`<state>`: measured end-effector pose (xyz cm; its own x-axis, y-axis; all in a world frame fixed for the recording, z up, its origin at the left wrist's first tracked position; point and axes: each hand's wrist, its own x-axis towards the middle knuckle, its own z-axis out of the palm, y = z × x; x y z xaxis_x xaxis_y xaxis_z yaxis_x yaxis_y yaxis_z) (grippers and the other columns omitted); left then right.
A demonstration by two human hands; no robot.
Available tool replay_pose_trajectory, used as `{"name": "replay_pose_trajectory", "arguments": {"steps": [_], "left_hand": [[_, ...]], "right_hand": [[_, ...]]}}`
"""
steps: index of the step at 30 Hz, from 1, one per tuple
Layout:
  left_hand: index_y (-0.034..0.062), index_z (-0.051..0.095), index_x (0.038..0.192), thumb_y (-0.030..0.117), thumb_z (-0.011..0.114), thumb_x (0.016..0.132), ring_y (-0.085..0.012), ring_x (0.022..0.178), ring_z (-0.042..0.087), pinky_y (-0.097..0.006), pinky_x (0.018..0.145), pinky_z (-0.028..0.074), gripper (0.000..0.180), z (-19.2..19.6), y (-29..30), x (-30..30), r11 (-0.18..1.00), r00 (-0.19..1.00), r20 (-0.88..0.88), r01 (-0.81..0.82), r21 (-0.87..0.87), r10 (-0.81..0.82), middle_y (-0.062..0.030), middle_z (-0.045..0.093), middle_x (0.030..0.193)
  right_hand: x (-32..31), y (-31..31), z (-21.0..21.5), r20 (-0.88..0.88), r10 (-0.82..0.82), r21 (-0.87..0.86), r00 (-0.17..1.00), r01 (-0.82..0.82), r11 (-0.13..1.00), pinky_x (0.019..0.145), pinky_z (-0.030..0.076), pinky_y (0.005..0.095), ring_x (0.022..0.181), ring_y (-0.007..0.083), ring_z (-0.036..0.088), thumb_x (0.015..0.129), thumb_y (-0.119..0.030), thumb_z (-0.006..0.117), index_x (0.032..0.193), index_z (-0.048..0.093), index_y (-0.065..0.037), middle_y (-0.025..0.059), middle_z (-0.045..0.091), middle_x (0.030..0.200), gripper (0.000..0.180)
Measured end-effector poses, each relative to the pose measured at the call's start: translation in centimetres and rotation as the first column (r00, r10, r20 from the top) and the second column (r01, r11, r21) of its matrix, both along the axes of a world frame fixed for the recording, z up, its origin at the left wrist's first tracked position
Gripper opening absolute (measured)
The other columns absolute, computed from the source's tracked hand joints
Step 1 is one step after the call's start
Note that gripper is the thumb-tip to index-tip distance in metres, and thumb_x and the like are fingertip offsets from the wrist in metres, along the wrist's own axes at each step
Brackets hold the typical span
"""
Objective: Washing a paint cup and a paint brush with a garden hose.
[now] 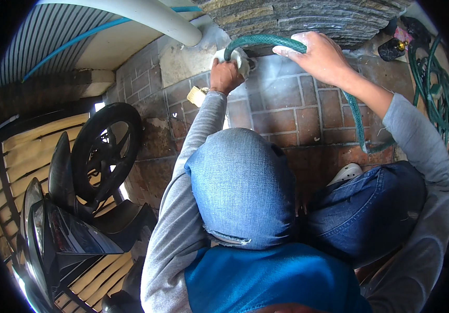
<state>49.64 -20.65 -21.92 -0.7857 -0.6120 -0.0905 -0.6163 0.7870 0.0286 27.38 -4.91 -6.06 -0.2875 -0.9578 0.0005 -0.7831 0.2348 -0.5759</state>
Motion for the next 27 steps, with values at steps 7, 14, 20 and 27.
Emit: {"name": "replay_pose_trajectory", "arguments": {"steps": [7, 14, 20, 27], "left_hand": [[0.0104, 0.067, 0.093, 0.04, 0.067, 0.07, -0.0269, 0.082, 0.067, -0.044, 0.095, 0.04, 0.037, -0.8, -0.1, -0.2, 0.998, 0.996, 0.064, -0.057, -0.034, 0.059, -0.0134, 0.069, 0.083], [0.0106, 0.067, 0.089, 0.037, 0.066, 0.072, -0.028, 0.079, 0.067, -0.044, 0.095, 0.041, 0.032, -0.8, -0.5, 0.3, 0.999, 0.998, 0.032, -0.046, -0.014, 0.047, -0.0132, 0.069, 0.08], [0.0101, 0.067, 0.081, 0.033, 0.067, 0.073, -0.0293, 0.074, 0.066, -0.044, 0.091, 0.043, 0.024, -0.5, -0.2, 0.9, 0.998, 0.999, -0.023, -0.044, -0.043, 0.043, -0.0122, 0.068, 0.074], [0.0106, 0.069, 0.076, 0.032, 0.067, 0.061, -0.0294, 0.076, 0.067, -0.039, 0.079, 0.051, 0.027, 2.0, -0.4, 0.5, 0.987, 0.993, 0.088, -0.084, 0.139, 0.072, -0.0124, 0.069, 0.077]], "right_hand": [[-0.3, -0.1, 0.2, -0.012, 0.032, -0.01, 0.999, -0.032, 0.999, 0.066, 0.046, 0.0396, 0.066, 0.0306, 0.06, 0.085, -0.05, 0.063, 0.089, 0.069, -0.004, 0.0158, 0.063, 0.071, 0.047], [0.2, -0.9, 1.7, -0.041, 0.115, 0.115, 0.993, -0.11, 0.987, 0.071, 0.048, 0.0414, 0.075, 0.0345, 0.062, 0.082, -0.053, 0.063, 0.093, 0.069, -0.005, 0.0175, 0.065, 0.076, 0.049], [0.3, -1.5, 0.7, -0.013, 0.105, 0.066, 0.994, -0.104, 0.992, 0.064, 0.045, 0.0366, 0.061, 0.0272, 0.055, 0.083, -0.048, 0.065, 0.092, 0.069, -0.001, 0.0156, 0.062, 0.068, 0.048], [-1.1, -2.5, 1.2, 0.125, 0.102, 0.084, 0.987, -0.113, 0.99, 0.059, 0.041, 0.0361, 0.055, 0.0272, 0.045, 0.083, -0.043, 0.068, 0.083, 0.067, -0.001, 0.0131, 0.056, 0.06, 0.042]]}}
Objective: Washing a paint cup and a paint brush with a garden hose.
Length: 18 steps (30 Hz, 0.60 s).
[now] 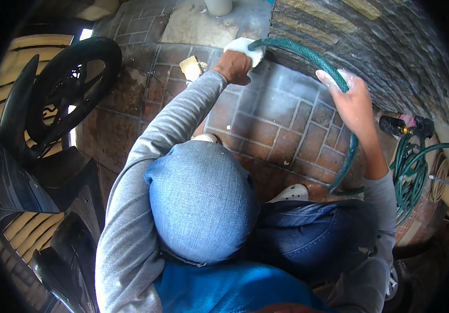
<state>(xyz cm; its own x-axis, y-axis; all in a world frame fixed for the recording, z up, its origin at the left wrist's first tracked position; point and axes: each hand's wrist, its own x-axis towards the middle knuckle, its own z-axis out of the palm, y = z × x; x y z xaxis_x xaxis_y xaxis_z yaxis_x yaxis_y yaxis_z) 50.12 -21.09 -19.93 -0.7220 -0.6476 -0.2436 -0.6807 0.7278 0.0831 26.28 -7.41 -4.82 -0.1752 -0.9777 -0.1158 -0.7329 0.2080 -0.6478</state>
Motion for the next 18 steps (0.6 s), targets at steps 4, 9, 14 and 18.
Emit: {"name": "replay_pose_trajectory", "arguments": {"steps": [4, 9, 14, 18], "left_hand": [[0.0102, 0.065, 0.108, 0.042, 0.074, 0.056, -0.0304, 0.097, 0.062, -0.037, 0.089, 0.047, 0.061, 2.0, -1.7, -2.1, 0.979, 0.982, 0.1, 0.145, 0.145, -0.16, -0.0177, 0.065, 0.099], [0.0078, 0.067, 0.103, 0.035, 0.077, 0.051, -0.0295, 0.098, 0.062, -0.036, 0.082, 0.05, 0.059, 2.0, -3.9, -3.2, 0.867, 0.982, 0.074, -0.187, 0.462, 0.173, -0.0144, 0.066, 0.102], [0.0059, 0.067, 0.1, 0.029, 0.06, 0.068, -0.0302, 0.098, 0.061, -0.036, 0.083, 0.05, 0.04, -0.6, -4.1, -3.2, 0.826, 0.993, 0.116, -0.062, 0.561, -0.005, -0.0158, 0.066, 0.102], [0.0035, 0.068, 0.103, 0.027, 0.053, 0.073, -0.0305, 0.106, 0.061, -0.038, 0.088, 0.048, 0.041, -2.0, -3.2, -3.8, 0.883, 0.956, 0.251, -0.247, 0.4, 0.154, -0.0188, 0.066, 0.106]], "right_hand": [[-0.2, -0.6, 0.5, 0.073, 0.03, 0.046, 0.997, -0.034, 0.998, 0.06, 0.042, 0.035, 0.057, 0.0213, 0.049, 0.083, -0.041, 0.068, 0.083, 0.067, 0.0, 0.0129, 0.057, 0.061, 0.041], [0.0, -2.1, 1.0, 0.032, 0.039, 0.015, 0.999, -0.039, 0.999, 0.062, 0.043, 0.0335, 0.058, 0.0214, 0.05, 0.083, -0.039, 0.067, 0.084, 0.067, 0.001, 0.0127, 0.057, 0.062, 0.04], [1.1, -1.6, 1.0, 0.022, 0.037, 0.044, 0.999, -0.038, 0.998, 0.062, 0.042, 0.0336, 0.058, 0.0211, 0.05, 0.084, -0.038, 0.067, 0.084, 0.067, 0.0, 0.0123, 0.057, 0.061, 0.038], [1.1, -0.9, 1.3, 0.031, -0.005, 0.058, 1.0, 0.004, 0.998, 0.06, 0.041, 0.0332, 0.056, 0.0185, 0.046, 0.084, -0.037, 0.066, 0.082, 0.065, 0.0, 0.0102, 0.053, 0.058, 0.037]]}}
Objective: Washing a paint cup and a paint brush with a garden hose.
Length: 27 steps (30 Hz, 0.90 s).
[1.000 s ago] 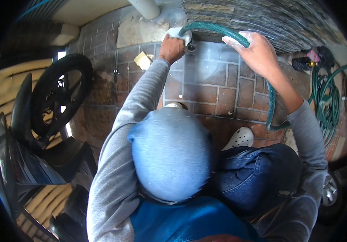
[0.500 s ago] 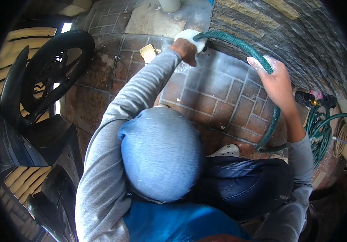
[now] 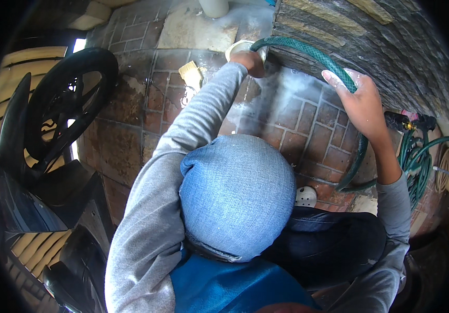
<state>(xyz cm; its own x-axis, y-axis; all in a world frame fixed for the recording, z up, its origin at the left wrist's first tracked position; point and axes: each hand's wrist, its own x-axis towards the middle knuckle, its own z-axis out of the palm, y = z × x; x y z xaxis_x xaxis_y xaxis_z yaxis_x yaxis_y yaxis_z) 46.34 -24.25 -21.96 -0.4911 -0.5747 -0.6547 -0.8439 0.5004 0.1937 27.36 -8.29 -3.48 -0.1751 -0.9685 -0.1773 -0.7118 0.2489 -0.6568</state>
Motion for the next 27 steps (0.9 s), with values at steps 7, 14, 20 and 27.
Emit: {"name": "replay_pose_trajectory", "arguments": {"steps": [7, 14, 20, 27], "left_hand": [[0.0066, 0.069, 0.103, 0.023, 0.051, 0.08, -0.0329, 0.1, 0.065, -0.04, 0.086, 0.051, 0.034, -0.9, 2.4, 0.5, 0.932, 0.949, -0.207, -0.282, -0.228, 0.237, -0.0169, 0.068, 0.104], [0.0049, 0.07, 0.1, 0.024, 0.057, 0.076, -0.0325, 0.096, 0.065, -0.041, 0.082, 0.051, 0.033, -0.5, 0.5, 0.7, 0.991, 0.981, -0.151, 0.108, -0.081, -0.119, -0.0193, 0.068, 0.098], [0.0129, 0.07, 0.104, 0.05, 0.069, 0.073, -0.0275, 0.102, 0.062, -0.039, 0.091, 0.044, 0.049, 3.8, 3.9, 2.3, 0.894, 0.974, -0.214, -0.158, -0.419, 0.072, -0.0132, 0.066, 0.103], [0.0053, 0.055, 0.126, 0.038, 0.066, 0.076, -0.0407, 0.11, 0.053, -0.046, 0.093, 0.044, 0.061, 2.2, 1.4, 7.0, 0.745, 0.678, -0.667, -0.608, -0.273, 0.309, -0.025, 0.054, 0.119]], "right_hand": [[-0.1, 0.6, 0.2, -0.005, 0.002, -0.058, 1.0, -0.003, 0.998, 0.057, 0.038, 0.0331, 0.054, 0.0175, 0.043, 0.084, -0.037, 0.067, 0.079, 0.065, 0.0, 0.0085, 0.05, 0.055, 0.037], [0.7, 0.8, 0.9, -0.021, 0.004, -0.041, 1.0, -0.004, 0.999, 0.056, 0.038, 0.0341, 0.053, 0.019, 0.044, 0.084, -0.039, 0.067, 0.081, 0.066, 0.0, 0.0087, 0.05, 0.055, 0.039], [0.5, 1.0, 1.3, -0.027, -0.028, -0.071, 0.999, 0.026, 0.997, 0.056, 0.039, 0.0345, 0.053, 0.0212, 0.046, 0.084, -0.04, 0.066, 0.083, 0.067, -0.001, 0.0106, 0.052, 0.056, 0.039], [0.5, 1.0, 1.3, -0.021, -0.033, -0.058, 0.999, 0.032, 0.998, 0.058, 0.041, 0.0353, 0.054, 0.0228, 0.049, 0.083, -0.041, 0.067, 0.085, 0.068, -0.002, 0.0126, 0.056, 0.059, 0.039]]}}
